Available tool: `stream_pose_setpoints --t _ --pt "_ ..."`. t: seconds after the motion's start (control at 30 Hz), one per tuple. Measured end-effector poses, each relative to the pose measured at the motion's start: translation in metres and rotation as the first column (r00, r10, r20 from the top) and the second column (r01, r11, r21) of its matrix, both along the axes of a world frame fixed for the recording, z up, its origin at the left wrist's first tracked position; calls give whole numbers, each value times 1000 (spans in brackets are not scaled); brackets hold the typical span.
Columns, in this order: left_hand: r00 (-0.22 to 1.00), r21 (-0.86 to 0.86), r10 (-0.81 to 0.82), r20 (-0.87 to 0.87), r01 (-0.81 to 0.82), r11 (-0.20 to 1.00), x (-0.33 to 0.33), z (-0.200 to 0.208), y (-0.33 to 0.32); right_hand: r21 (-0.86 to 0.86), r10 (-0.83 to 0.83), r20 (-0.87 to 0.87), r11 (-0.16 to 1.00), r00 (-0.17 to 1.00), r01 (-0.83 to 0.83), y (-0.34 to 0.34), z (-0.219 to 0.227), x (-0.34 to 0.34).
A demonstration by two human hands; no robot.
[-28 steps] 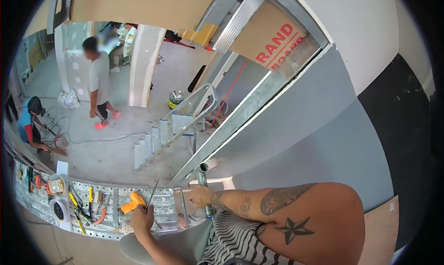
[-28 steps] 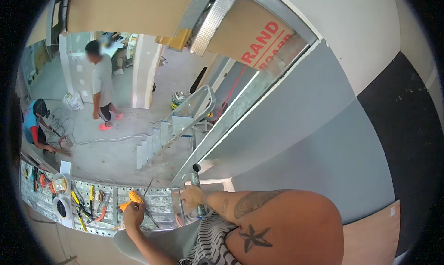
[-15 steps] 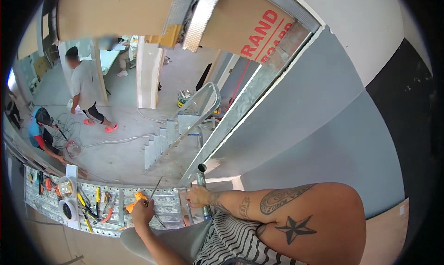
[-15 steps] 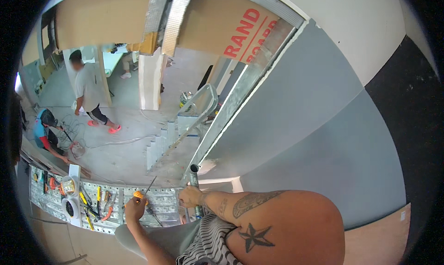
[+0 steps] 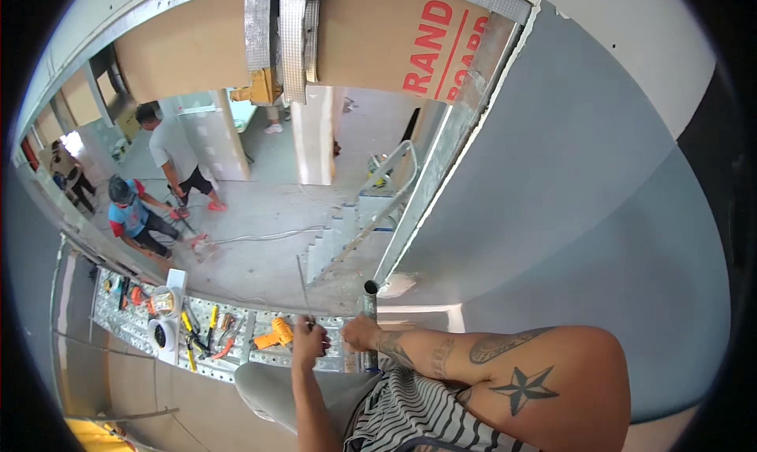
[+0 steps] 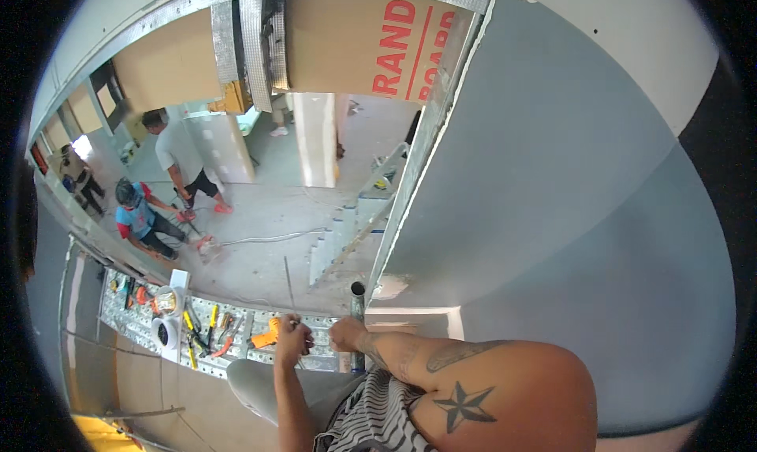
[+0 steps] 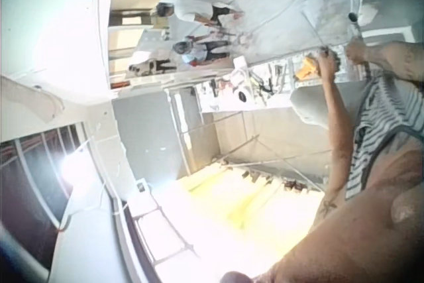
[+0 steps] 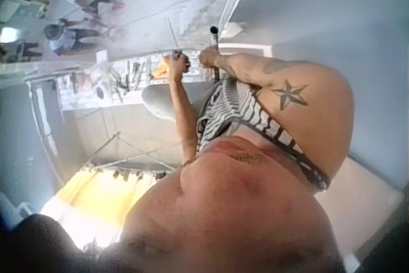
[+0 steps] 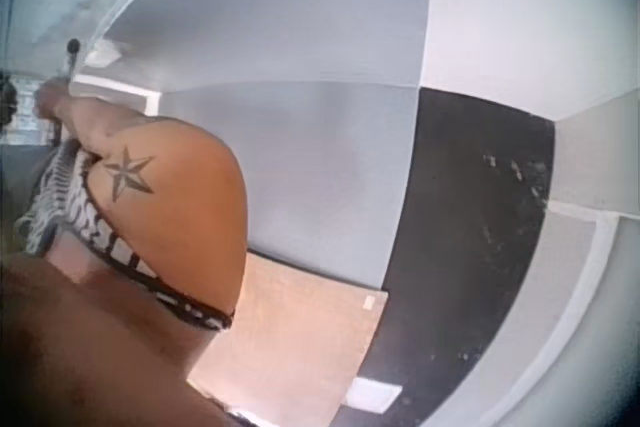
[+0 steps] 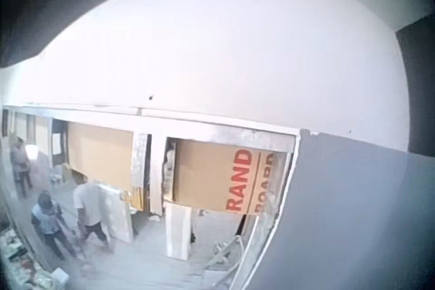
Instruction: The person drills holes into a wall using a power drill, climbs onto scaffolding, measures and marks the wall edge using a ruler and a pencil, and works on the drywall frame with hand tools.
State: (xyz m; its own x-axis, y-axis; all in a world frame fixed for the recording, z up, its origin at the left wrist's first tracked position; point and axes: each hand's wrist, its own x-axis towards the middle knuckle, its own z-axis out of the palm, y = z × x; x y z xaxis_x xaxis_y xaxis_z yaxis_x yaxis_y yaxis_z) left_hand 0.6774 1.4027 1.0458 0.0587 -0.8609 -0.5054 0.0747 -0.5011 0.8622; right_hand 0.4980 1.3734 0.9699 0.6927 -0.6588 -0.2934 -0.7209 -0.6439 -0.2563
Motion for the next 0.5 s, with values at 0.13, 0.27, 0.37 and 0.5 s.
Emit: stream_pose_setpoints --t 0.13,0.27,0.37,0.5 --pt "946 57 117 -303 -105 993 -35 0 42 -57 -45 212 997 976 59 7 -8 -2" --pt "896 134 206 -392 -166 977 -50 15 77 -115 8 238 993 971 20 5 -15 -14" --pt "875 109 263 -407 -239 965 -49 18 102 -14 13 140 1000 990 -12 3 -8 -14" --pt "867 80 333 -371 -327 941 -66 38 123 16 47 231 998 972 -53 -4 -17 -23"
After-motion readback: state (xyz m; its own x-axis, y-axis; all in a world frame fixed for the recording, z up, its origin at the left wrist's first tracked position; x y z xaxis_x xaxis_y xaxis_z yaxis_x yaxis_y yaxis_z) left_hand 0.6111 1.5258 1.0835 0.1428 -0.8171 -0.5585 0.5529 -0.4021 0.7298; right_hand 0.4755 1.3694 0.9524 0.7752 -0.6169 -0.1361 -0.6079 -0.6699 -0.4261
